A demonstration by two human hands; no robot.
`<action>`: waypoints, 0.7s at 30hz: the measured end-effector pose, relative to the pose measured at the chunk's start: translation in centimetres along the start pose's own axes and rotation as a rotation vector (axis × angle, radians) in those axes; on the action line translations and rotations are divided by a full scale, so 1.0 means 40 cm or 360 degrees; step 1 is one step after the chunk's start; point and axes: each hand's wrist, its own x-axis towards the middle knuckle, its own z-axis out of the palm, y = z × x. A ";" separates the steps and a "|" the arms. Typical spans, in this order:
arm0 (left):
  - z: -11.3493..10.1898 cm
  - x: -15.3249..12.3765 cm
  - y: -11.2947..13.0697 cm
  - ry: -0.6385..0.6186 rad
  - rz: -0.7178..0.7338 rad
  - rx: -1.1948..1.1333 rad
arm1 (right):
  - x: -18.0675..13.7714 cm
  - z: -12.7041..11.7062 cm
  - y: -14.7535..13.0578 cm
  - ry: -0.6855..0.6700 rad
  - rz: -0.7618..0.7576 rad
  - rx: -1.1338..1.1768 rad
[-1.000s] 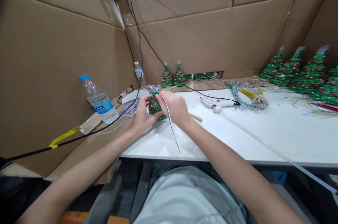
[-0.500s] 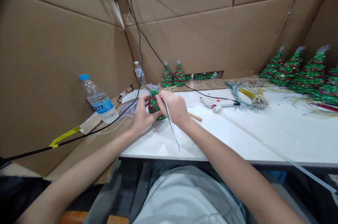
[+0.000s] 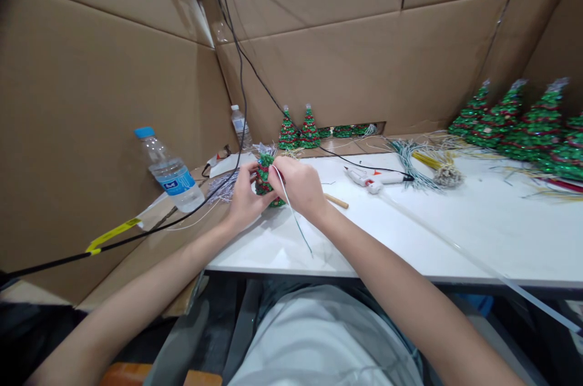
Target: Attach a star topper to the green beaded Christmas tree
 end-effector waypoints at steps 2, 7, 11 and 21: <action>0.000 0.000 0.001 -0.0010 0.0050 0.0012 | 0.000 0.001 0.003 -0.0006 -0.0003 0.0000; 0.003 0.000 -0.003 -0.0012 0.0059 0.0003 | 0.001 -0.002 0.003 0.0087 0.0071 0.0032; 0.003 -0.001 -0.005 -0.0005 0.0055 0.0022 | 0.001 0.001 0.002 0.0082 0.0046 -0.0013; 0.005 -0.002 -0.011 0.0002 0.0084 0.0050 | 0.000 -0.006 -0.009 0.0173 0.0139 0.0037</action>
